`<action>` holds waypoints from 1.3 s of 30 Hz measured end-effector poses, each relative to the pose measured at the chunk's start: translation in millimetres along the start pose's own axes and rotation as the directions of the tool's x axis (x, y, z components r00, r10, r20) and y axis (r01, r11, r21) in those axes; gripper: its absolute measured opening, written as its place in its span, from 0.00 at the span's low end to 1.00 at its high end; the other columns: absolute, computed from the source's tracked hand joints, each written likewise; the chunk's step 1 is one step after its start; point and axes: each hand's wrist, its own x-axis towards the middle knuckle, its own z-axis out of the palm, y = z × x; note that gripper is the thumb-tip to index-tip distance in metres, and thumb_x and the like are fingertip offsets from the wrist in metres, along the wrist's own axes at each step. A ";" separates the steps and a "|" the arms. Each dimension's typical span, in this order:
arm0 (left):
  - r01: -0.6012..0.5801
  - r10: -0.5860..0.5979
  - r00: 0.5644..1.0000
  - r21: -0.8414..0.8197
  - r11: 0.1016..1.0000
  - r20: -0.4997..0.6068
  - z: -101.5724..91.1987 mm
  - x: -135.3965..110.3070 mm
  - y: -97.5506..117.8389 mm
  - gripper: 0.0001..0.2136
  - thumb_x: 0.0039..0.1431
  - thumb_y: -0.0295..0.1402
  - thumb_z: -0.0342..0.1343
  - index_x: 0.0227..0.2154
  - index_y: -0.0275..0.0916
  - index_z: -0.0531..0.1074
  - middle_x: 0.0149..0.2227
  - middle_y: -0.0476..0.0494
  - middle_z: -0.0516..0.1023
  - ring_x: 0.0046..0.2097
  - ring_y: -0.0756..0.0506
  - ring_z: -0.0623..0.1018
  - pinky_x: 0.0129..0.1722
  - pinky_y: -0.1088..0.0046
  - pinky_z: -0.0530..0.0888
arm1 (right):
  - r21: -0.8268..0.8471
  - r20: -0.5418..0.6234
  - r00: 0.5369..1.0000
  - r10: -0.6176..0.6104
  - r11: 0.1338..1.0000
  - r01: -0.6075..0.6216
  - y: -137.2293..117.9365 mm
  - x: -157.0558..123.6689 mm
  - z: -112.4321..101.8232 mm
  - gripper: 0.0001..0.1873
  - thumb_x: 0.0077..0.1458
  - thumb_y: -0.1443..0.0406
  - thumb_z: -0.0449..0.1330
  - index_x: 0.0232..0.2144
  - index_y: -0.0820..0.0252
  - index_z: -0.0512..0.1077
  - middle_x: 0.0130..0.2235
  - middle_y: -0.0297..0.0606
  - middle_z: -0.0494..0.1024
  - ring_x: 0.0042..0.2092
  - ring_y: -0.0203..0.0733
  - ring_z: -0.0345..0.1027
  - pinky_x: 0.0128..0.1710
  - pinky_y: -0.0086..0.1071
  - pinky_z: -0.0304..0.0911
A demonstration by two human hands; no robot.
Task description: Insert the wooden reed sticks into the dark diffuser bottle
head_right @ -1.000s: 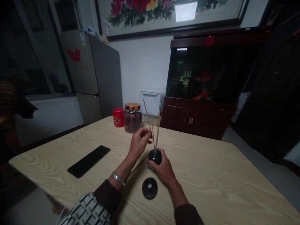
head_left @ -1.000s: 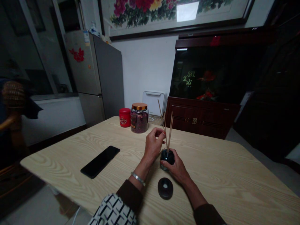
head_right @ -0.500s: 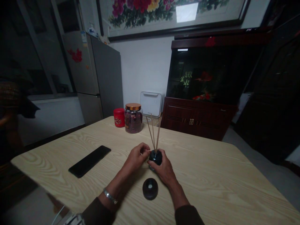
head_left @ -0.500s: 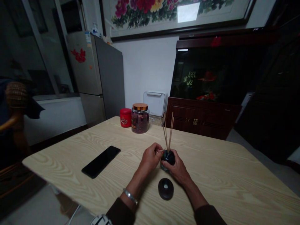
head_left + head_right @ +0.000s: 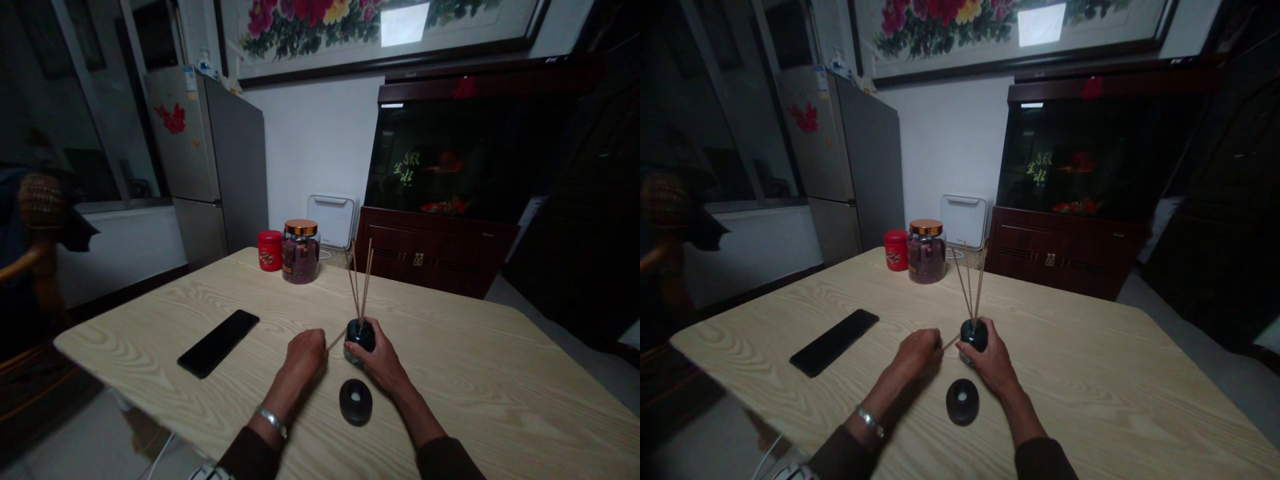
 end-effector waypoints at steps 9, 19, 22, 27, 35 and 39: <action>-0.023 0.024 0.999 0.031 0.999 -0.041 3.4 -1.4 2.8 0.10 0.56 0.28 0.47 0.36 0.37 0.72 0.39 0.36 0.79 0.44 0.39 0.77 0.38 0.68 0.69 | -0.013 -0.011 1.000 0.020 1.000 -0.020 2.9 0.4 0.6 0.30 0.45 0.51 0.64 0.49 0.54 0.63 0.42 0.36 0.76 0.41 0.44 0.70 0.44 0.36 0.63; -0.002 -0.007 0.999 -0.165 0.986 -0.053 3.8 1.5 -2.3 0.08 0.47 0.28 0.53 0.32 0.38 0.74 0.37 0.39 0.79 0.41 0.42 0.77 0.36 0.71 0.67 | -0.025 -0.002 1.000 0.019 1.000 -0.019 4.3 0.4 1.0 0.32 0.46 0.51 0.64 0.50 0.54 0.62 0.43 0.37 0.75 0.42 0.45 0.70 0.45 0.38 0.63; 0.023 -0.032 0.999 -0.256 0.966 -0.029 0.6 3.6 -5.7 0.08 0.47 0.27 0.53 0.29 0.39 0.76 0.36 0.40 0.80 0.39 0.44 0.77 0.36 0.72 0.67 | -0.025 -0.007 1.000 0.023 0.999 -0.023 3.8 0.7 0.8 0.31 0.45 0.51 0.64 0.50 0.55 0.63 0.42 0.37 0.76 0.41 0.45 0.70 0.44 0.38 0.63; 0.056 -0.061 0.998 -0.253 0.966 -0.013 -5.3 5.0 -9.0 0.08 0.48 0.32 0.55 0.31 0.39 0.76 0.35 0.41 0.80 0.39 0.43 0.78 0.35 0.72 0.68 | -0.031 -0.012 1.000 0.021 0.999 -0.022 3.4 0.9 0.6 0.31 0.45 0.51 0.64 0.49 0.55 0.64 0.42 0.37 0.76 0.41 0.45 0.70 0.44 0.37 0.63; 0.045 -0.047 0.998 0.033 0.998 0.051 -13.2 0.3 3.1 0.11 0.51 0.31 0.52 0.36 0.37 0.75 0.43 0.34 0.79 0.46 0.39 0.78 0.41 0.67 0.72 | -0.022 -0.012 1.000 0.011 1.000 -0.012 5.8 1.8 2.3 0.30 0.45 0.52 0.64 0.49 0.54 0.63 0.41 0.36 0.76 0.40 0.44 0.71 0.42 0.36 0.64; 0.020 -0.026 0.997 0.071 0.997 0.078 -18.8 -0.7 14.5 0.13 0.52 0.32 0.52 0.39 0.35 0.76 0.44 0.30 0.78 0.48 0.36 0.77 0.44 0.63 0.73 | -0.028 -0.008 1.000 0.007 1.000 -0.008 5.5 1.8 1.5 0.30 0.45 0.51 0.64 0.49 0.54 0.63 0.41 0.36 0.76 0.40 0.44 0.70 0.43 0.36 0.63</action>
